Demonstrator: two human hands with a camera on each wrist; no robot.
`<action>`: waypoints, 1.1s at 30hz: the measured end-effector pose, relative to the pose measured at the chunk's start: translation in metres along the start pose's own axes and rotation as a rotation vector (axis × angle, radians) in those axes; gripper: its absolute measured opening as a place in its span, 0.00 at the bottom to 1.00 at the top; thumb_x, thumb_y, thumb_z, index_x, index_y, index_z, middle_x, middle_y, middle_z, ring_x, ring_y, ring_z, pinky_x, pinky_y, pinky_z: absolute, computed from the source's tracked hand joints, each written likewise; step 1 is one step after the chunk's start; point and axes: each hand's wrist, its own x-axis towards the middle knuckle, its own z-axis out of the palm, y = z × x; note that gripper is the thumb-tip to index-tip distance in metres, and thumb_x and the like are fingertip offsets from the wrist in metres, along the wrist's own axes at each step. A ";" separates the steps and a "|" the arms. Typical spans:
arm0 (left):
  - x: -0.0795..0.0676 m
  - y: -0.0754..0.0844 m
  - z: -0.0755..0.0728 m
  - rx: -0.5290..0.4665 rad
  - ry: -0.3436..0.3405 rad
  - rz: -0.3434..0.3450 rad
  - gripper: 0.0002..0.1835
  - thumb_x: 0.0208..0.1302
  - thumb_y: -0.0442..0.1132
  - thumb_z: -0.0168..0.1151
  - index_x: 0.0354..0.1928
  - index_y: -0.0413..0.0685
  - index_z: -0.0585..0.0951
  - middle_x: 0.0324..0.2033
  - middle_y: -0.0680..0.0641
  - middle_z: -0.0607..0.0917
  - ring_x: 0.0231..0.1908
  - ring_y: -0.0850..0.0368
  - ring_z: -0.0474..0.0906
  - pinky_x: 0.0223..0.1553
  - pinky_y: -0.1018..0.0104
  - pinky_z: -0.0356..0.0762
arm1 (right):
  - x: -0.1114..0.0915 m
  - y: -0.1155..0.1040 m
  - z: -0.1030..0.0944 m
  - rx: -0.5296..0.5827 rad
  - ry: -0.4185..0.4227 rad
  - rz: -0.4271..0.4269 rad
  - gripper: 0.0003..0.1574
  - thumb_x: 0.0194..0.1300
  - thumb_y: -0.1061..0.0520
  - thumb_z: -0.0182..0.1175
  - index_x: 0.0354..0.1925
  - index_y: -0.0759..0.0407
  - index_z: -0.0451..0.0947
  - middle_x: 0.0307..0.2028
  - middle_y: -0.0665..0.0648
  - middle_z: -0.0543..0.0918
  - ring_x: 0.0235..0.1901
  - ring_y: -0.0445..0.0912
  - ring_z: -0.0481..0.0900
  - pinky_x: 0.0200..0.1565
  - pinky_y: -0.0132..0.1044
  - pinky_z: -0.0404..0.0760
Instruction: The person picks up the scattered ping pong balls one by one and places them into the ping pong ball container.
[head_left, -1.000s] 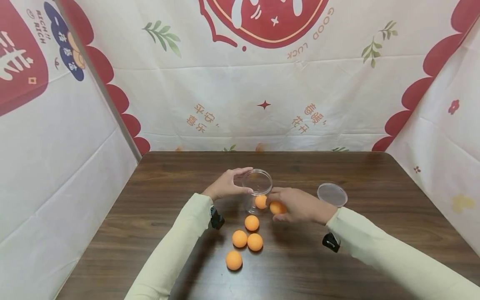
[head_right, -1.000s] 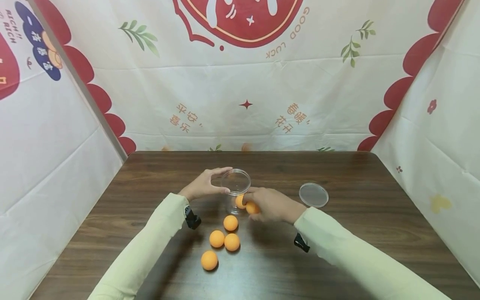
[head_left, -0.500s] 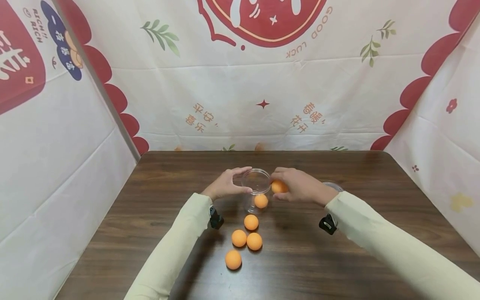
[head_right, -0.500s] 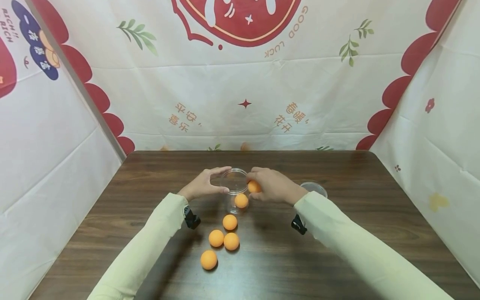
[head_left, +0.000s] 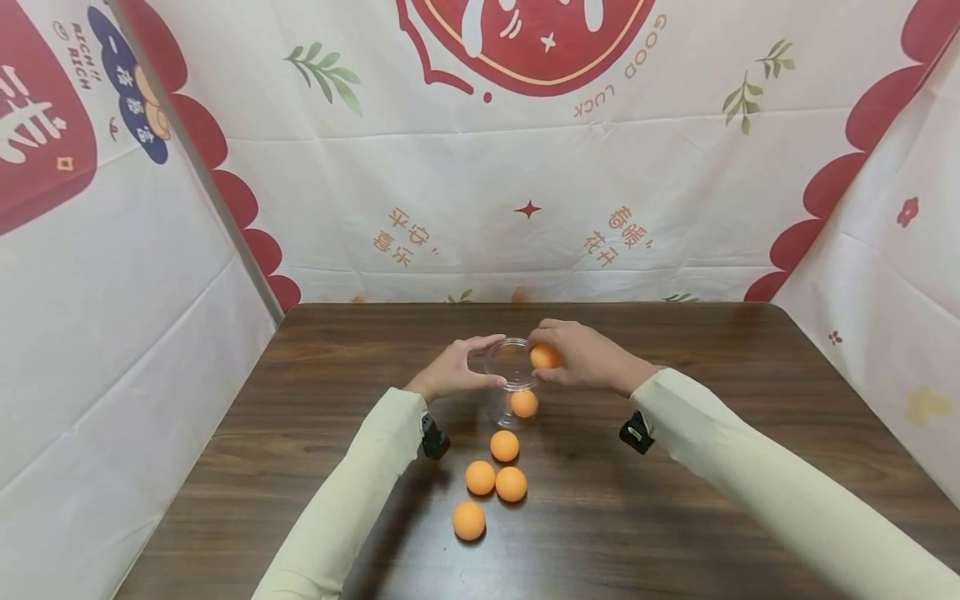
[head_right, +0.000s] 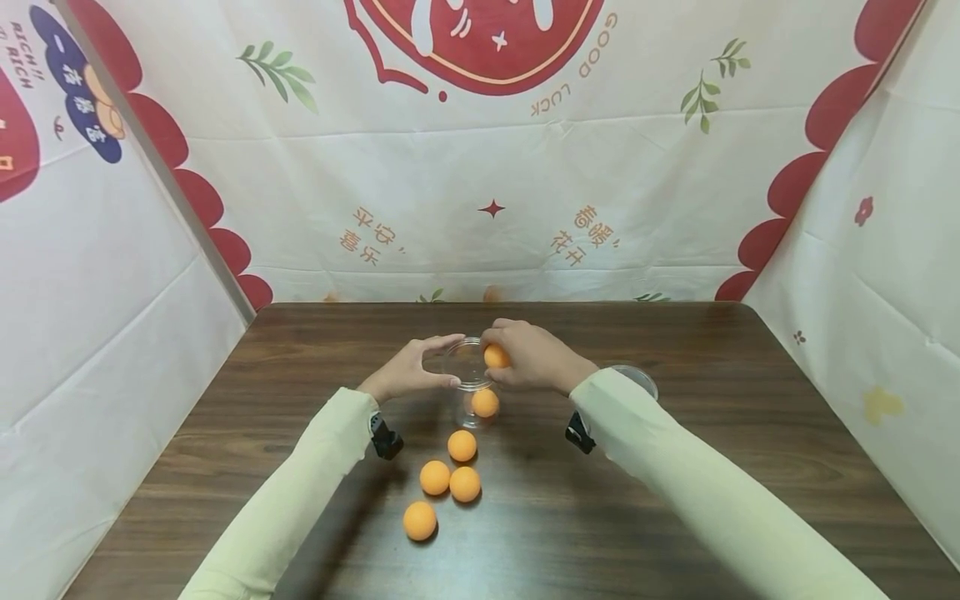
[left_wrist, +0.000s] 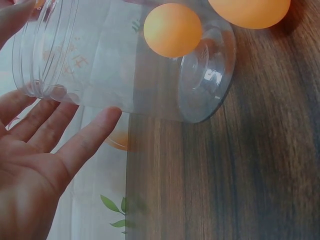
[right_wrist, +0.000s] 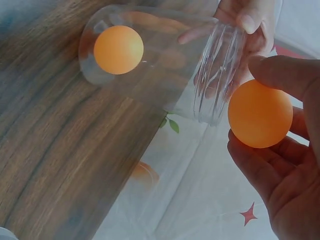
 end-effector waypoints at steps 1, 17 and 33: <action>0.000 0.000 0.000 -0.002 -0.001 -0.001 0.39 0.57 0.43 0.69 0.70 0.44 0.64 0.64 0.43 0.73 0.65 0.51 0.68 0.66 0.51 0.64 | 0.001 0.000 0.000 0.001 0.005 -0.001 0.21 0.56 0.55 0.69 0.47 0.61 0.80 0.42 0.55 0.80 0.34 0.45 0.75 0.36 0.38 0.77; -0.002 0.002 0.000 -0.002 -0.010 -0.006 0.39 0.58 0.44 0.68 0.70 0.45 0.63 0.66 0.43 0.71 0.66 0.51 0.66 0.66 0.49 0.62 | 0.018 -0.003 0.014 0.008 -0.004 0.021 0.21 0.56 0.54 0.68 0.48 0.58 0.80 0.42 0.55 0.80 0.34 0.44 0.75 0.36 0.37 0.77; -0.002 0.002 0.000 -0.012 -0.011 0.001 0.39 0.58 0.42 0.68 0.70 0.46 0.63 0.65 0.46 0.72 0.66 0.53 0.67 0.66 0.51 0.63 | 0.020 -0.009 0.018 -0.013 -0.048 0.054 0.24 0.60 0.52 0.65 0.54 0.58 0.79 0.45 0.56 0.79 0.35 0.44 0.76 0.39 0.40 0.78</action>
